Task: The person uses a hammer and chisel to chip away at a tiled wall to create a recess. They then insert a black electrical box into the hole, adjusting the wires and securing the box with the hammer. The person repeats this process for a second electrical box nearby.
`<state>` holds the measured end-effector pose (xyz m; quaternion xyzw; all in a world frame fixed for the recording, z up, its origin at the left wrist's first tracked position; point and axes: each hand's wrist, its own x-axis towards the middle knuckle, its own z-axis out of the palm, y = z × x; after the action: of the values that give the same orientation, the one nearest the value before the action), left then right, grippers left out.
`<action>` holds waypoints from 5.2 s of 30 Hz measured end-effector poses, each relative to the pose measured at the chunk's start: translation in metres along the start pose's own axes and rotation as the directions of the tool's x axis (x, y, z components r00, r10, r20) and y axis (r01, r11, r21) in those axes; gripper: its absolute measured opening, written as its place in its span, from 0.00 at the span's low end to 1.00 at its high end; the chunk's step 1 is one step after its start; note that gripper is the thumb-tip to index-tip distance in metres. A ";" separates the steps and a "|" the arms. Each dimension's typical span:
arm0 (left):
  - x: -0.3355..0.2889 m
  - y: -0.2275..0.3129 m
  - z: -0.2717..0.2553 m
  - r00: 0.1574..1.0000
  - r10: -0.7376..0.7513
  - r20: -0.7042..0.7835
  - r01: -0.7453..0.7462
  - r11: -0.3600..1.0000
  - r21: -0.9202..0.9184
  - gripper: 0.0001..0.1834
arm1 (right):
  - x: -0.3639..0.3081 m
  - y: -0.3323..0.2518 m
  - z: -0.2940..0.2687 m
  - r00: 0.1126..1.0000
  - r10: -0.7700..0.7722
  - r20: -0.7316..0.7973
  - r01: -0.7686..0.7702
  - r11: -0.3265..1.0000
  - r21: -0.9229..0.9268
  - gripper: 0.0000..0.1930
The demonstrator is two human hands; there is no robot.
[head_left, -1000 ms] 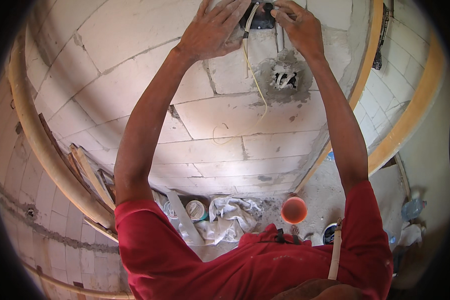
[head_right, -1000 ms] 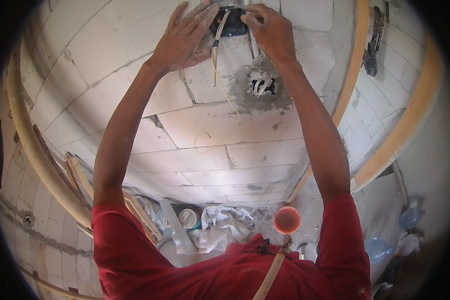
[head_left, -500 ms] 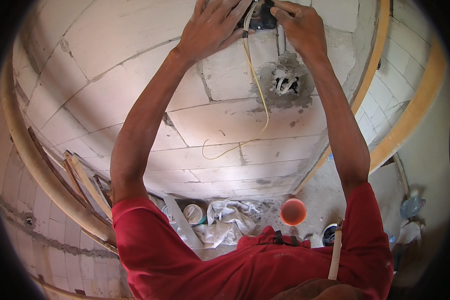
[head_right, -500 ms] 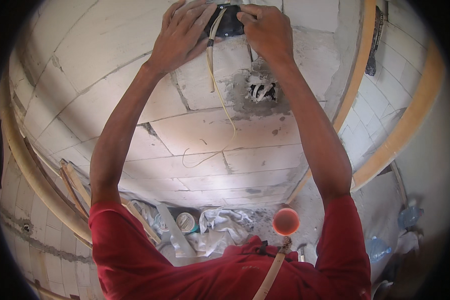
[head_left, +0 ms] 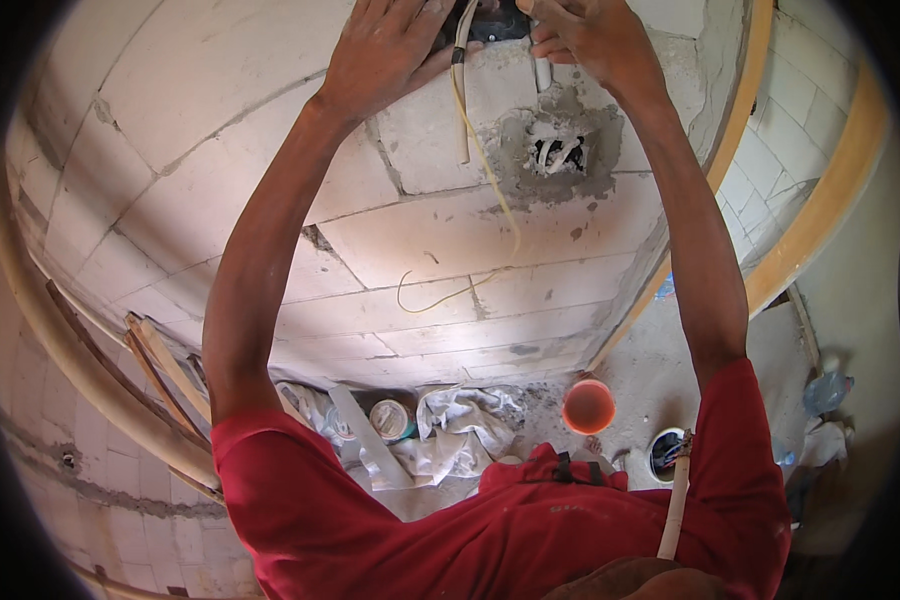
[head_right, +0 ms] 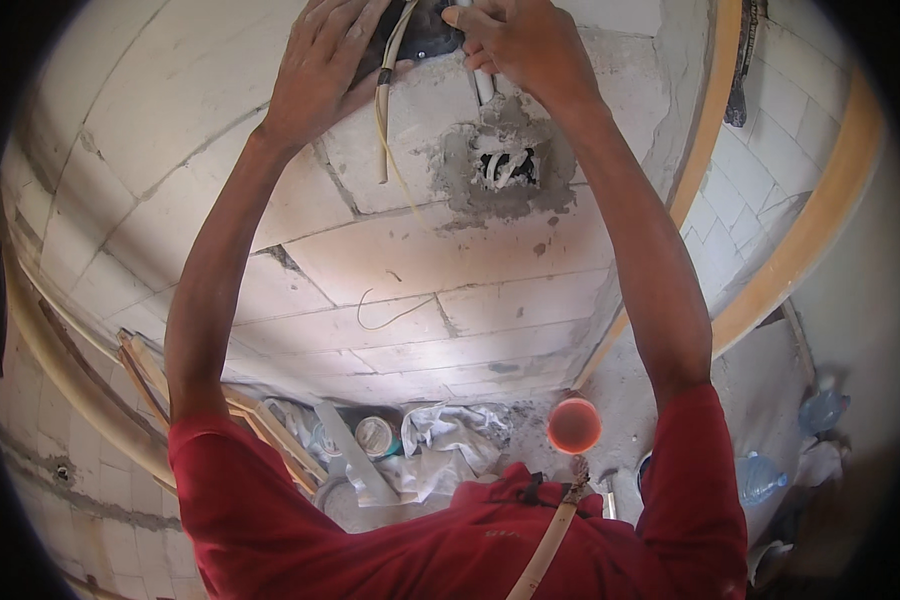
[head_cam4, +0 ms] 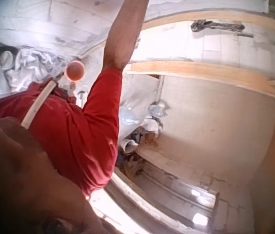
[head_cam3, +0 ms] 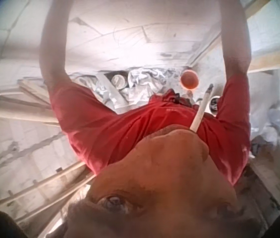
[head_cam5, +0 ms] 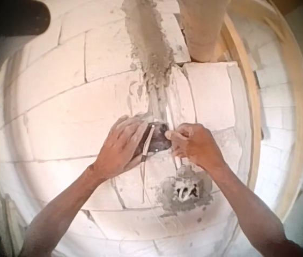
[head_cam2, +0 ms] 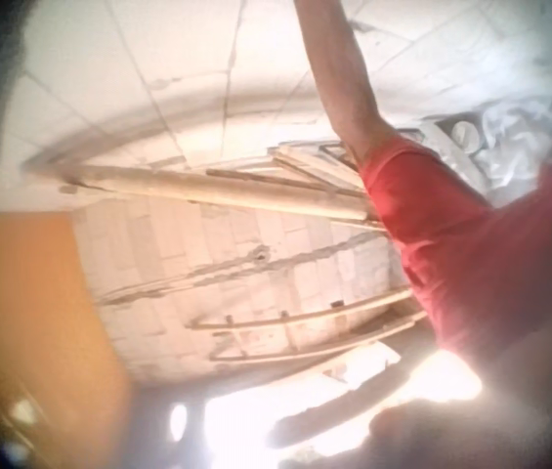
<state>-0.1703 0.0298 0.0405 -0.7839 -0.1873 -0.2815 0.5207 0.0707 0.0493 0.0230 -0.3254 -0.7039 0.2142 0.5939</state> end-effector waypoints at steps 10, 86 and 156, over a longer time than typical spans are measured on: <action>0.002 -0.001 0.003 0.997 -0.069 0.036 0.069 0.997 0.025 0.50 | -0.016 0.024 0.019 0.978 -0.123 -0.167 0.139 0.987 0.084 0.14; 0.013 0.033 -0.008 0.869 -0.490 -0.064 0.494 0.866 0.074 0.22 | -0.005 0.027 0.025 0.992 -0.018 -0.129 0.056 0.953 0.297 0.13; 0.057 0.202 -0.270 0.865 -0.037 0.501 -0.184 0.905 0.384 0.12 | -0.165 0.086 -0.056 0.973 -0.231 -0.007 0.225 0.953 -0.201 0.09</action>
<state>-0.0742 -0.2969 0.0138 -0.7058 -0.3398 -0.0028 0.6216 0.1569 -0.0136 -0.1397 -0.3029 -0.7456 0.0677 0.5897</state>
